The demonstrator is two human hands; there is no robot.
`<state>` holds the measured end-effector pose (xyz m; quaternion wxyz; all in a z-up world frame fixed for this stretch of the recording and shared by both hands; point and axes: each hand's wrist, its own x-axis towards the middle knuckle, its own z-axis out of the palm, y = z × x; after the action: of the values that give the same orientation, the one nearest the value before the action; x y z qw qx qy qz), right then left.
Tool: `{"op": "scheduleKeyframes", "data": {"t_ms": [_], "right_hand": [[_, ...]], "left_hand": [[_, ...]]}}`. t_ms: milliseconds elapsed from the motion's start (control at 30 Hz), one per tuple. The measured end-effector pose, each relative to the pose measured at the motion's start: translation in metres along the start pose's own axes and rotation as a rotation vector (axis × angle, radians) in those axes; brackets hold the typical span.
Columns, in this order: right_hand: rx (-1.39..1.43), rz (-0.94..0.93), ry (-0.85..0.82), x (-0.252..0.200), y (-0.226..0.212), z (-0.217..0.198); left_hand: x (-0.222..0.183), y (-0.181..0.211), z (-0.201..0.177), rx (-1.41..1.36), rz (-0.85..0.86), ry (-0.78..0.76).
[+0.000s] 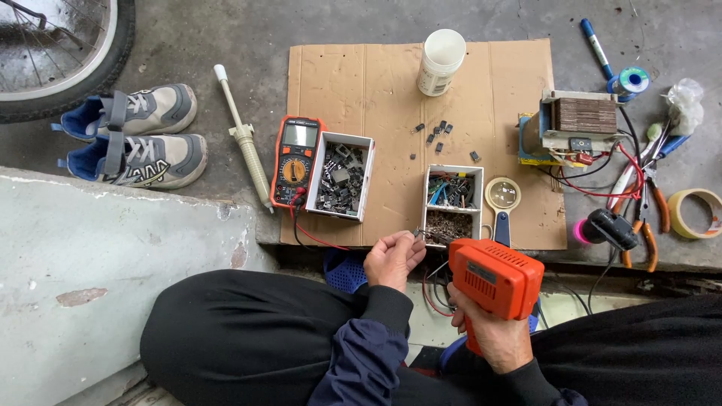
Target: Inspecting and testing various electronic components using a multimeter and a heat gun on a floor-based workspace.
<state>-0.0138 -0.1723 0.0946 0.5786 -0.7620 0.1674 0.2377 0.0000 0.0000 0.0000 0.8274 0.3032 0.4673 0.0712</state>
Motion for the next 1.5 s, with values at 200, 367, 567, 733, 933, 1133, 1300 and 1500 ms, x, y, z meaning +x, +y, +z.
{"op": "scheduleKeyframes", "data": {"t_ms": [200, 367, 567, 733, 933, 1133, 1300, 1500], "right_hand": [[0.216, 0.053, 0.032, 0.003, 0.010, 0.001], [0.189, 0.008, 0.032, 0.003, 0.008, 0.000], [0.239, 0.076, 0.024, 0.003, 0.002, 0.001], [0.257, 0.082, 0.009, 0.005, 0.003, 0.001], [0.266, 0.106, -0.001, 0.003, -0.004, 0.003], [0.328, 0.157, 0.013, 0.002, -0.006, 0.004], [0.335, 0.132, -0.006, 0.002, -0.006, 0.004], [0.309, 0.132, -0.003, -0.001, -0.011, 0.006]], "left_hand": [[-0.014, 0.007, 0.010, 0.179, 0.141, 0.035], [-0.020, 0.013, 0.013, 0.449, 0.290, 0.081], [0.003, -0.002, -0.003, 0.067, 0.092, -0.003], [0.000, 0.004, 0.000, 0.071, 0.046, 0.015], [-0.002, 0.003, 0.001, 0.068, -0.020, 0.025], [0.008, -0.007, -0.008, 0.012, -0.050, -0.002], [0.003, -0.003, -0.005, 0.005, -0.060, 0.013], [0.003, -0.004, -0.005, -0.021, -0.053, 0.004]]}}
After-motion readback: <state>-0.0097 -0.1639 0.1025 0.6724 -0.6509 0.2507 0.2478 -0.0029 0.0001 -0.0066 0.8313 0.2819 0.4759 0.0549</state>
